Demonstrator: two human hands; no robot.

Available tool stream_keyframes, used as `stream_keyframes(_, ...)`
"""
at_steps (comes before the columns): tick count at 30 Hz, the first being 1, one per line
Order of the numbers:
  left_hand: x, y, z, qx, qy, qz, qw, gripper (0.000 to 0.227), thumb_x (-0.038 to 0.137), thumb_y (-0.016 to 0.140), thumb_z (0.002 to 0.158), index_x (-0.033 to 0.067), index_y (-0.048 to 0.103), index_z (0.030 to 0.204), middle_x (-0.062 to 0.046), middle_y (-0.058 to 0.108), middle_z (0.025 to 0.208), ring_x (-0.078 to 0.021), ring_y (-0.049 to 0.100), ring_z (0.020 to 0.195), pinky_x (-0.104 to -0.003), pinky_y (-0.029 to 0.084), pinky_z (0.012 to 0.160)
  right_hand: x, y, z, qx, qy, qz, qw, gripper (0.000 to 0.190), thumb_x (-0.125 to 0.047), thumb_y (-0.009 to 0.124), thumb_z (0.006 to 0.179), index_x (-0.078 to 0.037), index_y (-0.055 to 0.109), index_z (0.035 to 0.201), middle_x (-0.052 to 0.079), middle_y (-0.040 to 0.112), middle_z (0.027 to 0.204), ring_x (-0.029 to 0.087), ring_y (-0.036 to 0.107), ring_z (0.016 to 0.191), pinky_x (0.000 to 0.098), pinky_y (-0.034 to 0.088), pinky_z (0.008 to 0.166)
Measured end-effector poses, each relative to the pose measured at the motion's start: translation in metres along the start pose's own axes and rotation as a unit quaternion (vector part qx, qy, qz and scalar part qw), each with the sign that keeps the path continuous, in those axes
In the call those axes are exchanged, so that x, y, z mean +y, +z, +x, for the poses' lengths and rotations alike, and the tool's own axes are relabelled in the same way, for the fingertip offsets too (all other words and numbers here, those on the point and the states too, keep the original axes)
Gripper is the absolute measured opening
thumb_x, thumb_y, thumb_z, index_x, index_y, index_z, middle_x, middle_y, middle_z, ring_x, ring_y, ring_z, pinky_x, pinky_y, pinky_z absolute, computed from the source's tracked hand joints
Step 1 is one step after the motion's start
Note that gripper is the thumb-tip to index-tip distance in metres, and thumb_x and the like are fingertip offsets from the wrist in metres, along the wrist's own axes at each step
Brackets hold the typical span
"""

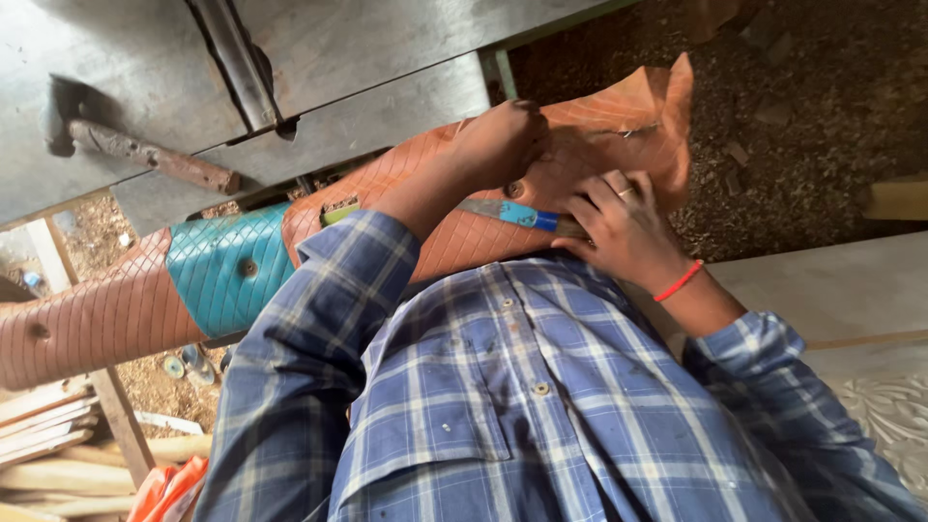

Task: The person applies a leather-like cover to a long wooden object, using a small blade to trim the edges and tucking the material into grooves with their fingers.

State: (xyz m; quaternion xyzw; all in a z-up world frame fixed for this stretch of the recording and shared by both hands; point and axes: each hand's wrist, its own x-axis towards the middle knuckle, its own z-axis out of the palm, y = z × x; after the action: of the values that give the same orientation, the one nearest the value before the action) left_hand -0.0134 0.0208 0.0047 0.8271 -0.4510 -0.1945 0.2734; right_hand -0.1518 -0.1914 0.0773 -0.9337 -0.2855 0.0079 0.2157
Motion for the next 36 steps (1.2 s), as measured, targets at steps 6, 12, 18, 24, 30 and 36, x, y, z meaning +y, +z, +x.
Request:
stream_keyframes(6, 0.01, -0.009, -0.006, 0.012, -0.132, -0.086, 0.987, 0.009, 0.016, 0.069, 0.09, 0.0087, 0.072, 0.086, -0.01, 0.068, 0.091, -0.031, 0.064, 0.088, -0.044, 0.051, 0.074, 0.048, -0.033, -0.049, 0.001, -0.002, 0.072, 0.997, 0.028, -0.017, 0.084, 0.078, -0.004, 0.072, 0.1, 0.009, 0.071, 0.105, 0.027, 0.072, 0.091, 0.0373, 0.061, 0.083)
stream_keyframes(12, 0.047, 0.009, -0.025, 0.19, -0.009, 0.081, 0.978, 0.012, 0.016, 0.072, 0.095, 0.0039, 0.069, 0.096, -0.013, 0.064, 0.107, -0.0311, 0.059, 0.105, -0.041, 0.049, 0.09, 0.11, -0.062, -0.076, 0.121, 0.139, 0.006, 0.983, 0.023, -0.016, 0.085, 0.093, -0.001, 0.067, 0.099, 0.011, 0.068, 0.107, 0.025, 0.069, 0.094, 0.0347, 0.06, 0.085)
stream_keyframes(18, 0.048, 0.023, -0.016, 0.203, -0.129, 0.037, 0.97, 0.021, 0.01, 0.067, 0.068, 0.0032, 0.067, 0.088, -0.013, 0.062, 0.102, -0.0345, 0.057, 0.102, -0.041, 0.051, 0.086, 0.176, -0.02, 0.033, 0.206, 0.061, -0.041, 0.976, 0.024, -0.012, 0.081, 0.084, -0.001, 0.07, 0.102, 0.013, 0.069, 0.109, 0.029, 0.069, 0.098, 0.0386, 0.058, 0.087)
stream_keyframes(24, 0.056, 0.025, -0.024, 0.169, 0.051, 0.117, 0.977, 0.01, 0.012, 0.069, 0.094, 0.0033, 0.067, 0.099, -0.011, 0.061, 0.107, -0.0303, 0.057, 0.109, -0.043, 0.049, 0.094, 0.201, 0.018, 0.138, 0.215, 0.008, -0.049, 0.975, 0.019, -0.016, 0.078, 0.078, -0.007, 0.074, 0.094, 0.01, 0.07, 0.1, 0.032, 0.067, 0.102, 0.0415, 0.057, 0.089)
stream_keyframes(30, 0.073, 0.01, -0.016, 0.153, -0.216, 0.014, 0.964, 0.017, 0.018, 0.07, 0.075, 0.0062, 0.07, 0.088, -0.009, 0.065, 0.101, -0.0323, 0.056, 0.106, -0.044, 0.047, 0.088, 0.208, 0.029, 0.176, 0.178, 0.002, -0.022, 0.984, 0.021, -0.021, 0.082, 0.085, -0.004, 0.073, 0.093, 0.01, 0.068, 0.094, 0.032, 0.066, 0.097, 0.0447, 0.055, 0.094)
stream_keyframes(36, 0.078, -0.004, -0.024, 0.13, -0.061, 0.156, 0.977, 0.016, 0.015, 0.064, 0.078, 0.0099, 0.072, 0.091, -0.007, 0.063, 0.099, -0.0245, 0.057, 0.102, -0.039, 0.046, 0.083, 0.198, 0.015, 0.174, 0.171, 0.008, -0.021, 0.985, 0.025, -0.024, 0.085, 0.092, -0.007, 0.075, 0.105, 0.012, 0.066, 0.11, 0.035, 0.061, 0.111, 0.044, 0.052, 0.099)
